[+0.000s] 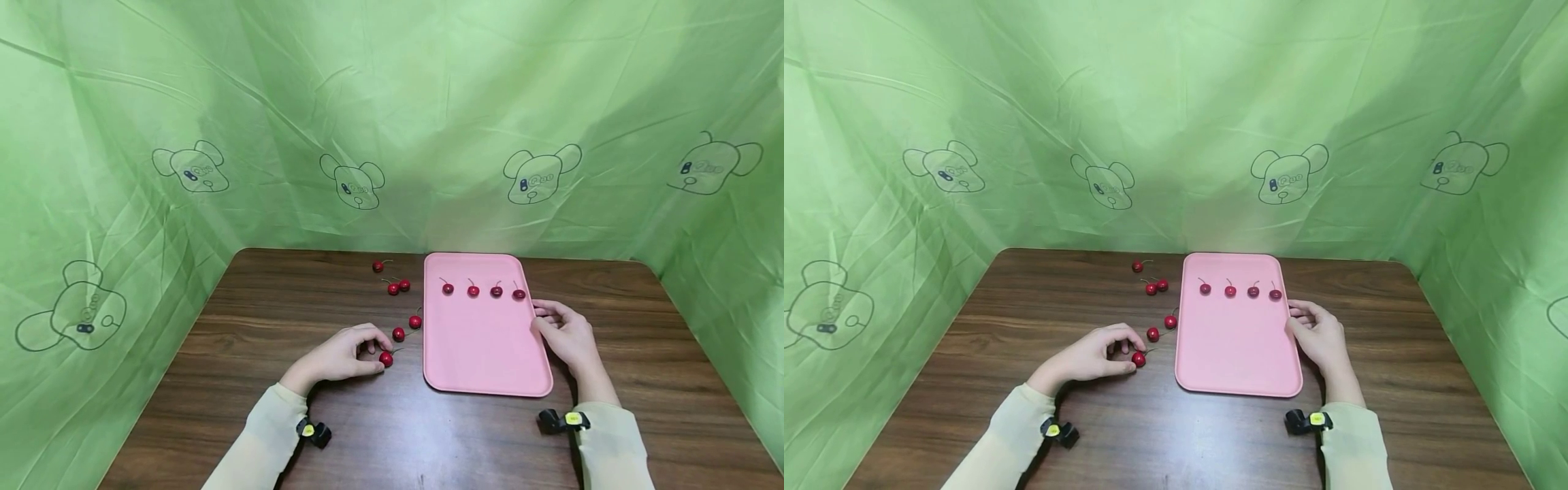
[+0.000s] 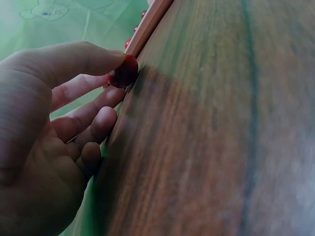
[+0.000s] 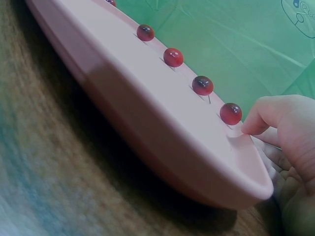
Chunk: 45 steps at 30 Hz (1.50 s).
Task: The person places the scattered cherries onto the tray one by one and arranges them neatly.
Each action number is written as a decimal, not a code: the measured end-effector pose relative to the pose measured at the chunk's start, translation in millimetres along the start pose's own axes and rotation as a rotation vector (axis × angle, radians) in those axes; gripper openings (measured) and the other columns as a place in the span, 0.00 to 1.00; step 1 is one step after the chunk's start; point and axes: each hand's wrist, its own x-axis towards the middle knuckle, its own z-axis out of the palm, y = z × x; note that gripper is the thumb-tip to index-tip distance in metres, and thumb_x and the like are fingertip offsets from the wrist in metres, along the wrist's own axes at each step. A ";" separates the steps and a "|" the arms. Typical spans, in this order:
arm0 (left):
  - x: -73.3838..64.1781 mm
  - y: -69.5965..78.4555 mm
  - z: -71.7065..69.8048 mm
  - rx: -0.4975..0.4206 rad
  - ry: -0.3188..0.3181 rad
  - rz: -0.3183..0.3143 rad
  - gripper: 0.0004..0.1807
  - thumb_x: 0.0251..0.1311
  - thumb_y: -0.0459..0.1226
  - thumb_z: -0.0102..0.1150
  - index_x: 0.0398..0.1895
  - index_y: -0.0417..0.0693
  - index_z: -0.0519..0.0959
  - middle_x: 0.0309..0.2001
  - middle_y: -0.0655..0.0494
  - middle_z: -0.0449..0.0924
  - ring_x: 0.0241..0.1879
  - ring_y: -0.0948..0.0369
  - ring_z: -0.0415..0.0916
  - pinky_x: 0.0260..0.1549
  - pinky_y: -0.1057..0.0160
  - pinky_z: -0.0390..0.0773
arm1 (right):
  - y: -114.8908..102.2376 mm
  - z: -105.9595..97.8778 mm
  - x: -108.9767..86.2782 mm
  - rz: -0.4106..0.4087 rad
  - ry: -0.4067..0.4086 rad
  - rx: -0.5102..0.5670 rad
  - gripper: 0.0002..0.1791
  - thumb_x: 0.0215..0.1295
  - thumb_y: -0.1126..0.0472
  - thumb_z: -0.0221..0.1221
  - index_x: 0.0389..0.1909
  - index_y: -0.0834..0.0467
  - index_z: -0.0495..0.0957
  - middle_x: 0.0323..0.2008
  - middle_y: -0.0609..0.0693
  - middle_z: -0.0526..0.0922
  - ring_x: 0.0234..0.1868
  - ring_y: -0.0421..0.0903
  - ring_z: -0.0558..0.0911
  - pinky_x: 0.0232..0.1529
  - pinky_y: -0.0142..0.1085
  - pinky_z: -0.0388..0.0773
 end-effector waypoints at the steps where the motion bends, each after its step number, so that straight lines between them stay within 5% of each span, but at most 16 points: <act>1: 0.1 -0.2 0.3 0.003 0.002 0.003 0.15 0.65 0.37 0.76 0.54 0.55 0.86 0.50 0.65 0.83 0.46 0.60 0.79 0.49 0.61 0.80 | 0.0 -0.2 -0.1 0.001 -0.001 -0.002 0.23 0.68 0.64 0.66 0.63 0.62 0.85 0.49 0.60 0.88 0.39 0.35 0.80 0.38 0.23 0.77; 23: 3.2 1.3 2.6 0.105 -0.021 0.005 0.13 0.64 0.40 0.78 0.49 0.61 0.85 0.47 0.71 0.82 0.46 0.65 0.74 0.50 0.61 0.75 | 1.6 -0.7 1.2 -0.002 -0.001 -0.001 0.23 0.68 0.63 0.66 0.63 0.62 0.85 0.49 0.60 0.89 0.38 0.35 0.81 0.38 0.24 0.77; 37: 3.0 4.5 0.3 0.058 -0.031 -0.037 0.12 0.67 0.41 0.76 0.49 0.63 0.84 0.41 0.68 0.81 0.45 0.64 0.76 0.49 0.61 0.77 | -1.3 -1.2 0.2 0.010 -0.001 -0.007 0.23 0.68 0.63 0.66 0.63 0.61 0.85 0.49 0.59 0.89 0.38 0.35 0.80 0.37 0.23 0.76; 45: 3.8 5.3 -0.2 0.004 -0.007 -0.005 0.13 0.66 0.36 0.76 0.48 0.61 0.84 0.43 0.67 0.82 0.43 0.61 0.79 0.47 0.60 0.80 | -2.1 -1.0 -0.1 0.018 -0.007 -0.004 0.23 0.69 0.63 0.66 0.64 0.61 0.85 0.50 0.60 0.88 0.38 0.35 0.80 0.37 0.24 0.76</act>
